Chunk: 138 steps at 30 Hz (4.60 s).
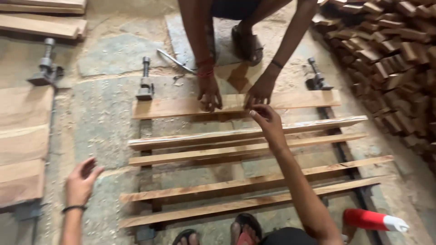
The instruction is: The person applies adhesive along the edges of wooden slats to glue them together into larger panels.
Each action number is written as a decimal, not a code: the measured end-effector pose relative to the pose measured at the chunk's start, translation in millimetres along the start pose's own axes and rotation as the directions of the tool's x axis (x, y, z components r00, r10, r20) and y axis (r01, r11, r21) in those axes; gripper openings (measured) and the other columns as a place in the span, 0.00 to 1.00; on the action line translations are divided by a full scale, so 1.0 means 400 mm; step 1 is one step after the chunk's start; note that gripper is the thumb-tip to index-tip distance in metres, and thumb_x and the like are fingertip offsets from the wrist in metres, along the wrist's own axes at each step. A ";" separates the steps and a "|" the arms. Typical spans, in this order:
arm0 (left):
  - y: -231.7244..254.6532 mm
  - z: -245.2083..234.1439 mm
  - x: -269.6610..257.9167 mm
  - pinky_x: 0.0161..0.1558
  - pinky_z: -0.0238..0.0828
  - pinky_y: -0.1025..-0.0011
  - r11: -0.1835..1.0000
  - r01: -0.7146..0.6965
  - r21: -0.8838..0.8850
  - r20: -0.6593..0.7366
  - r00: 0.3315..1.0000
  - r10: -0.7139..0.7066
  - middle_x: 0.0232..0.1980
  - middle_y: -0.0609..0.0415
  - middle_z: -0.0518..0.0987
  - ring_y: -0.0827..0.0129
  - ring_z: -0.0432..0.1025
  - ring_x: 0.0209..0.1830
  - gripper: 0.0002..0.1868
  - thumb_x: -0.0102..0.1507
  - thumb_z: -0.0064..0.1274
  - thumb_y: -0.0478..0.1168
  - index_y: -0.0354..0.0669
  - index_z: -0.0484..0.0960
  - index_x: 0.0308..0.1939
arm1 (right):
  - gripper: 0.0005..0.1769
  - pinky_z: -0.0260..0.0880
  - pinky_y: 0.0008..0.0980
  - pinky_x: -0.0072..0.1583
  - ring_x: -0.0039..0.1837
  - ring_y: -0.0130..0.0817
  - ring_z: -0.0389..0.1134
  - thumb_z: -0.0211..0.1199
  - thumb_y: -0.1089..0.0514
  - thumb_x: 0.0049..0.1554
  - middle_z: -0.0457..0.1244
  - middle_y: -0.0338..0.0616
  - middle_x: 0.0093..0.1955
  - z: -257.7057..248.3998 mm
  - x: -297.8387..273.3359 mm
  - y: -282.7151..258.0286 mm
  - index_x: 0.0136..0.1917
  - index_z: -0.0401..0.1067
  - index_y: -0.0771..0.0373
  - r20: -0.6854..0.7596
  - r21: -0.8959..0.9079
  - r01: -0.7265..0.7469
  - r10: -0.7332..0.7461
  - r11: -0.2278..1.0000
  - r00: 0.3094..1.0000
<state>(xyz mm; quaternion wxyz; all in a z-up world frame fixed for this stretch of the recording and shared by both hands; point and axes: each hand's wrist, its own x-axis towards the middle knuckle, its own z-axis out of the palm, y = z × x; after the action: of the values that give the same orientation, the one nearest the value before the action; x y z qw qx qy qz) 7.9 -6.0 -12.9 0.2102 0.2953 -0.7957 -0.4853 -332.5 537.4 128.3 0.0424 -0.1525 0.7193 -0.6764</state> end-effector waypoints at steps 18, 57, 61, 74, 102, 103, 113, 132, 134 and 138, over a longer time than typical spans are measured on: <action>-0.052 0.251 0.167 0.56 0.76 0.73 0.971 0.037 -0.236 0.338 0.940 0.046 0.52 0.50 0.85 0.70 0.79 0.52 0.16 0.66 0.55 0.31 0.35 0.82 0.59 | 0.56 0.28 0.70 0.74 0.83 0.58 0.35 0.79 0.36 0.42 0.45 0.53 0.81 -0.201 0.128 0.320 0.76 0.56 0.54 -0.094 -0.916 -0.169 0.217 0.363 0.972; 0.509 0.154 -0.164 0.56 0.76 0.72 0.980 -0.194 -0.045 -0.237 0.955 0.179 0.53 0.49 0.83 0.68 0.78 0.53 0.12 0.71 0.59 0.38 0.38 0.80 0.57 | 0.19 0.69 0.34 0.60 0.59 0.30 0.65 0.64 0.51 0.65 0.63 0.42 0.60 -0.227 -0.083 0.116 0.64 0.67 0.62 -0.264 -0.076 -0.123 0.099 0.989 0.960; 0.657 0.249 -0.268 0.51 0.79 0.75 0.989 -0.104 -0.110 -0.071 0.993 0.096 0.50 0.51 0.83 0.70 0.78 0.49 0.08 0.70 0.59 0.37 0.38 0.81 0.50 | 0.25 0.70 0.37 0.66 0.62 0.32 0.66 0.64 0.47 0.66 0.62 0.42 0.63 -0.076 -0.186 0.009 0.70 0.64 0.59 0.072 0.580 -0.176 0.165 0.795 0.984; 1.001 0.482 -0.432 0.62 0.79 0.71 0.723 -0.217 -0.656 0.298 0.805 0.512 0.61 0.49 0.83 0.68 0.79 0.60 0.25 0.64 0.65 0.36 0.39 0.80 0.65 | 0.64 0.54 0.47 0.77 0.79 0.45 0.52 0.68 0.23 0.50 0.48 0.49 0.80 0.235 -0.353 -0.312 0.83 0.43 0.58 0.511 0.688 -0.472 0.094 0.552 0.855; 0.990 0.464 -0.455 0.57 0.80 0.66 0.422 0.497 -0.758 0.598 0.788 0.147 0.50 0.40 0.83 0.63 0.80 0.50 0.20 0.77 0.44 0.46 0.29 0.80 0.50 | 0.40 0.43 0.43 0.88 0.87 0.43 0.49 0.65 0.55 0.66 0.50 0.54 0.83 0.251 -0.419 -0.309 0.82 0.46 0.61 -0.014 0.200 0.162 -0.163 0.966 0.987; 0.990 0.464 -0.455 0.57 0.80 0.66 0.419 0.500 -0.758 0.599 0.788 0.142 0.50 0.40 0.83 0.63 0.80 0.50 0.20 0.77 0.44 0.46 0.29 0.80 0.50 | 0.40 0.43 0.43 0.88 0.87 0.43 0.49 0.65 0.55 0.66 0.50 0.54 0.83 0.245 -0.422 -0.303 0.82 0.46 0.61 -0.010 0.199 0.157 -0.158 0.968 0.987; 0.933 0.480 -0.447 0.58 0.74 0.70 0.229 0.668 -0.708 0.706 0.675 0.213 0.53 0.45 0.83 0.68 0.76 0.53 0.13 0.75 0.52 0.39 0.30 0.83 0.53 | 0.44 0.55 0.44 0.80 0.82 0.44 0.52 0.65 0.56 0.60 0.52 0.49 0.81 0.222 -0.401 -0.303 0.83 0.47 0.57 0.230 0.499 -0.227 0.125 0.837 0.965; 0.800 0.514 -0.491 0.58 0.63 0.70 0.366 0.572 -0.734 0.641 0.761 0.097 0.41 0.54 0.72 0.69 0.67 0.48 0.14 0.72 0.45 0.43 0.37 0.72 0.36 | 0.52 0.48 0.41 0.78 0.81 0.45 0.52 0.68 0.65 0.49 0.52 0.51 0.79 0.220 -0.403 -0.174 0.82 0.47 0.59 0.307 -0.082 0.138 -0.107 0.987 0.946; 0.790 0.530 -0.495 0.58 0.63 0.70 0.324 0.563 -0.760 0.617 0.782 0.088 0.40 0.54 0.71 0.68 0.67 0.48 0.15 0.73 0.43 0.44 0.38 0.71 0.35 | 0.51 0.49 0.41 0.78 0.80 0.46 0.53 0.67 0.65 0.48 0.52 0.51 0.79 0.231 -0.405 -0.171 0.81 0.48 0.59 0.283 -0.118 0.156 -0.117 0.981 0.952; 0.774 0.554 -0.498 0.51 0.58 0.70 0.273 0.516 -0.812 0.535 0.845 -0.007 0.37 0.55 0.65 0.70 0.60 0.41 0.16 0.75 0.41 0.45 0.38 0.69 0.36 | 0.51 0.52 0.42 0.78 0.79 0.49 0.53 0.68 0.66 0.44 0.52 0.52 0.76 0.248 -0.412 -0.157 0.79 0.53 0.59 0.224 -0.276 0.207 -0.146 0.939 0.964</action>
<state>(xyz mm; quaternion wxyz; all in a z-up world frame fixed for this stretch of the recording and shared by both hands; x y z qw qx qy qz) -65.3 381.7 157.6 0.0742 0.1339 -0.3254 -0.9331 -139.3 485.1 158.3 0.0298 -0.2885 0.7881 -0.5429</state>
